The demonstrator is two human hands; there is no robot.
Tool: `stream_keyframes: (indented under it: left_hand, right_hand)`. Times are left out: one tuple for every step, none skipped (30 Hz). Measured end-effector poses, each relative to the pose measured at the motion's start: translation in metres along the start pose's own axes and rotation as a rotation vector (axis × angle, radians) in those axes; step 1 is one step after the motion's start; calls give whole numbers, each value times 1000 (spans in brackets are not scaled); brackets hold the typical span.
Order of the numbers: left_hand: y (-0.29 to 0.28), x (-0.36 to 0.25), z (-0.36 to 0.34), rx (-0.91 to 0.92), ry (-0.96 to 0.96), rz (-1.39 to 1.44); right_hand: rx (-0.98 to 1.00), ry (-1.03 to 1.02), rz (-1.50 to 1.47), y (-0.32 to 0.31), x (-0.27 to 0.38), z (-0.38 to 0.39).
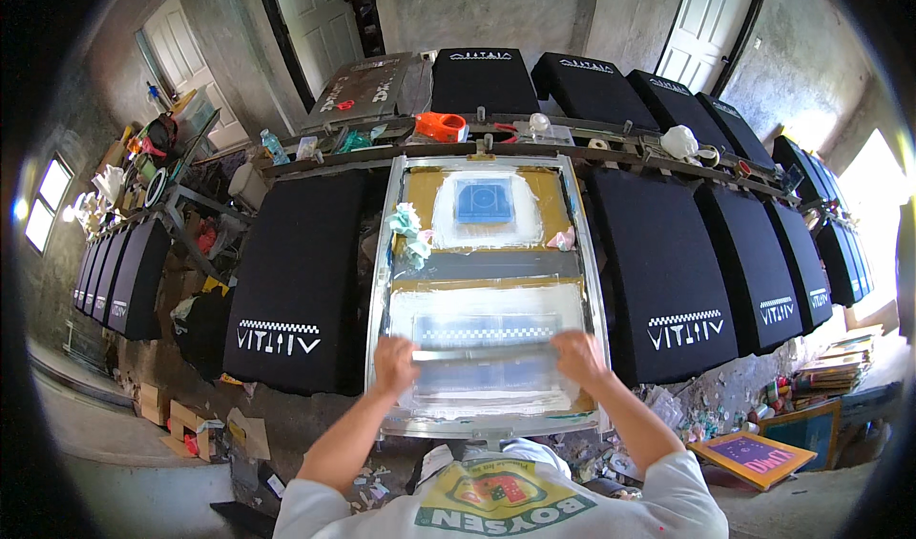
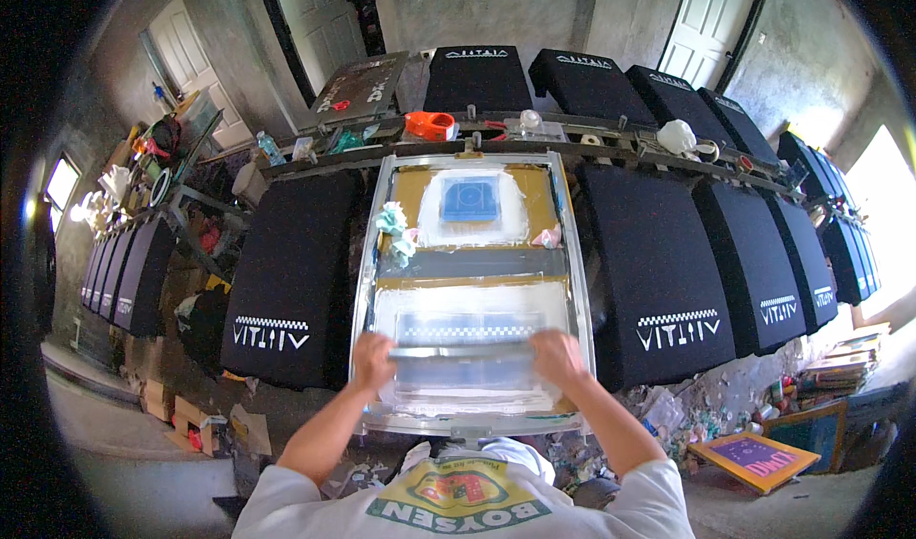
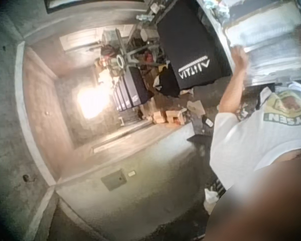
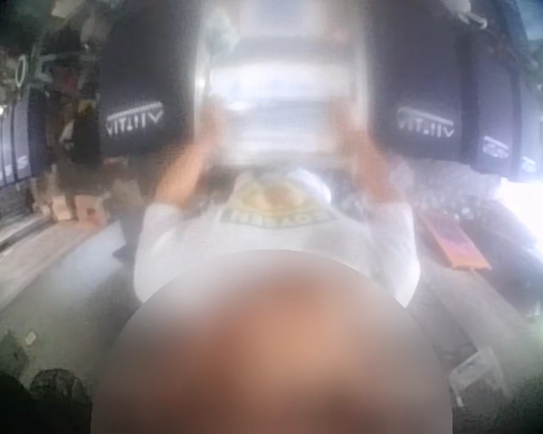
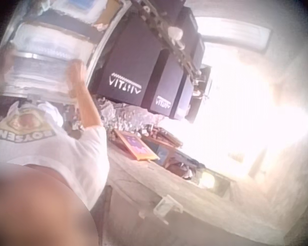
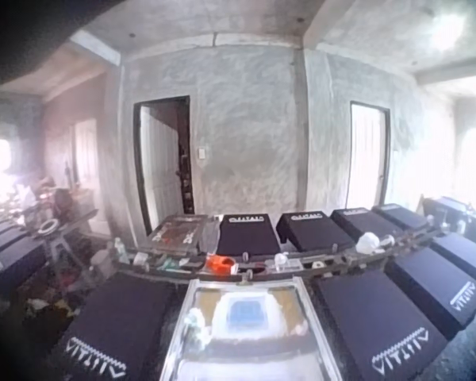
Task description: The person uses a squeegee to pull white ink across a screen printing frame, transferring a logo onto a black t-shirt. The person repeats this process on multiple t-shirts arranged on a printing press.
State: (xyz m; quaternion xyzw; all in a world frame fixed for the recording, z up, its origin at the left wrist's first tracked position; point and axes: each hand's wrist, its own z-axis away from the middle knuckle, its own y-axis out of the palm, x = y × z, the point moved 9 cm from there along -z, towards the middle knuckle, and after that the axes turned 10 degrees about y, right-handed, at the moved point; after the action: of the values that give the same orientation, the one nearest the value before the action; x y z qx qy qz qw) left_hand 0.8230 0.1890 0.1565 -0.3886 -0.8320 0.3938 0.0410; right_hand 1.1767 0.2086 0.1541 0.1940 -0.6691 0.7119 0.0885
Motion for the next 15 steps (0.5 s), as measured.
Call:
stream_keyframes:
  left_hand:
    - [6,19,-14,13,-1,-40]
    - [11,36,-27,5,-1,-54]
    - [17,52,-35,32,-25,-84]
    - [21,60,-40,11,-29,-86]
    - [24,66,-41,-2,-41,-91]
    - [24,67,-36,-12,-60,-91]
    - [25,63,-28,-5,-84,-93]
    - [23,56,-18,-9,-97,-94]
    - [20,48,-6,10,-105,-97]
    - [13,36,9,19,-111,-97]
    - [3,16,23,-8,-72,-100]
    - [-7,-5,37,-40,-42,-91]
    - [-17,-24,51,-45,-41,-59]
    - [-29,-43,61,-77,-18,-10]
    - [-33,-55,72,3,-65,8]
  right_hand:
    - [-57,-4,-22,-2,2,-24]
    - [-103,-25,-42,-2,6,-46]
    - [-164,-58,-62,-3,10,-62]
    - [-144,-48,-54,3,10,-72]
    - [-119,-28,-33,10,8,-80]
    - [-101,-21,1,17,7,-84]
    - [-110,-32,-35,19,6,-81]
    - [-129,-55,-58,20,6,-71]
    - [-122,-45,-69,24,4,-60]
    - [-124,-55,-41,28,5,-47]
    - [-56,-64,17,37,5,-28]
    - [-15,-94,88,42,7,-6]
    - [-41,-123,17,37,11,19]
    - [-88,-175,-50,30,17,43]
    - [-80,-185,-52,26,21,64]
